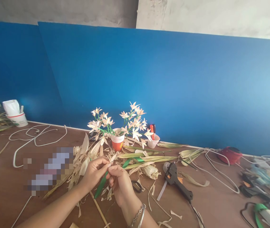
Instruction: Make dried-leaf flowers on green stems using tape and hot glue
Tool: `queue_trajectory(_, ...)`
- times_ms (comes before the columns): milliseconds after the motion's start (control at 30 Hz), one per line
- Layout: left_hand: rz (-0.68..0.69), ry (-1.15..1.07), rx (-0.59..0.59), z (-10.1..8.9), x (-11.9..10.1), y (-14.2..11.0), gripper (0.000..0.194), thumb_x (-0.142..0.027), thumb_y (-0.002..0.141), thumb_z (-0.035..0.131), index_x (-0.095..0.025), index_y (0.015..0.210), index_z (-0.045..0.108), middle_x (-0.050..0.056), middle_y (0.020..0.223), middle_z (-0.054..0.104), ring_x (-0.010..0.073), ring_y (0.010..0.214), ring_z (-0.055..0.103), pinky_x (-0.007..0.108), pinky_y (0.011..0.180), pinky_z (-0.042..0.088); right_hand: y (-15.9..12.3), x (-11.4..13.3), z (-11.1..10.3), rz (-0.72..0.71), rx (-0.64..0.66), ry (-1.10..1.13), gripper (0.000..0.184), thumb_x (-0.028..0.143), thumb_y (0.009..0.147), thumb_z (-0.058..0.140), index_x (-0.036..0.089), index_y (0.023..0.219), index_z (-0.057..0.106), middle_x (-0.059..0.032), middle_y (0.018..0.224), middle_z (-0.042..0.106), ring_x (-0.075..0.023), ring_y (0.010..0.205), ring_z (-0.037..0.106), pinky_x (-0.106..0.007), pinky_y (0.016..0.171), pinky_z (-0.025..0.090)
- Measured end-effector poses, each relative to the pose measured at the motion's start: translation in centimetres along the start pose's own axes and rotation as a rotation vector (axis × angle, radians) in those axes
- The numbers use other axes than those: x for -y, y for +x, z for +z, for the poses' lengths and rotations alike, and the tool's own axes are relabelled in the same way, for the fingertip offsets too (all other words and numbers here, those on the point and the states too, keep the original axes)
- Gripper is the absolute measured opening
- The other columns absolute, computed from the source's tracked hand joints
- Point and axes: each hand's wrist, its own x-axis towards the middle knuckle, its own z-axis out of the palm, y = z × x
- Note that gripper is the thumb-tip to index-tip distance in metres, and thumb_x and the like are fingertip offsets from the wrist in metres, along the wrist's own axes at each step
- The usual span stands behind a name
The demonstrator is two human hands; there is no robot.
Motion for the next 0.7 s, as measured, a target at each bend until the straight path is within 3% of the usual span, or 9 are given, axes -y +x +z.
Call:
queue_trajectory(200,-0.207,-0.323,0.065,-0.1,0.0,0.1,0.016,-0.030,0.073,0.064,-0.015,0.071,0.063,0.002,0.073,0.064,0.0090,0.049,0.052,0.023,0.050,0.044,0.2,0.2,-0.1,-0.037,0.012,-0.125,0.023,0.030,0.060,0.075,0.013,0.060,0.059,0.0000,0.054,0.061,-0.0034,0.039,0.042,-0.015,0.039,0.027)
queue_trajectory(300,-0.266,-0.362,0.052,-0.1,0.0,0.0,0.018,-0.031,0.071,0.067,-0.014,0.075,0.065,0.002,0.073,0.064,0.0095,0.051,0.052,0.023,0.051,0.045,0.2,0.2,-0.2,-0.075,-0.012,-0.176,0.028,0.035,0.059,0.077,0.013,0.060,0.059,-0.0011,0.058,0.064,-0.0043,0.041,0.044,-0.016,0.040,0.030)
queue_trajectory(533,-0.091,-0.129,-0.007,0.1,0.0,0.1,0.020,-0.034,0.073,0.065,-0.016,0.067,0.063,0.000,0.063,0.061,0.0139,0.061,0.056,0.023,0.056,0.044,0.3,0.7,0.1,-0.164,-0.112,-0.373,0.028,0.036,0.054,0.079,0.015,0.062,0.062,-0.0001,0.056,0.061,-0.0104,0.046,0.051,-0.022,0.046,0.036)
queue_trajectory(700,0.019,0.049,-0.068,-0.1,0.0,-0.3,0.019,-0.033,0.078,0.058,-0.017,0.068,0.063,-0.005,0.047,0.050,0.0108,0.044,0.046,0.021,0.045,0.036,-0.7,2.7,0.6,-0.313,-0.218,-0.420,0.014,0.031,0.065,0.068,0.019,0.071,0.065,0.0016,0.064,0.061,-0.0111,0.053,0.049,-0.022,0.049,0.036)
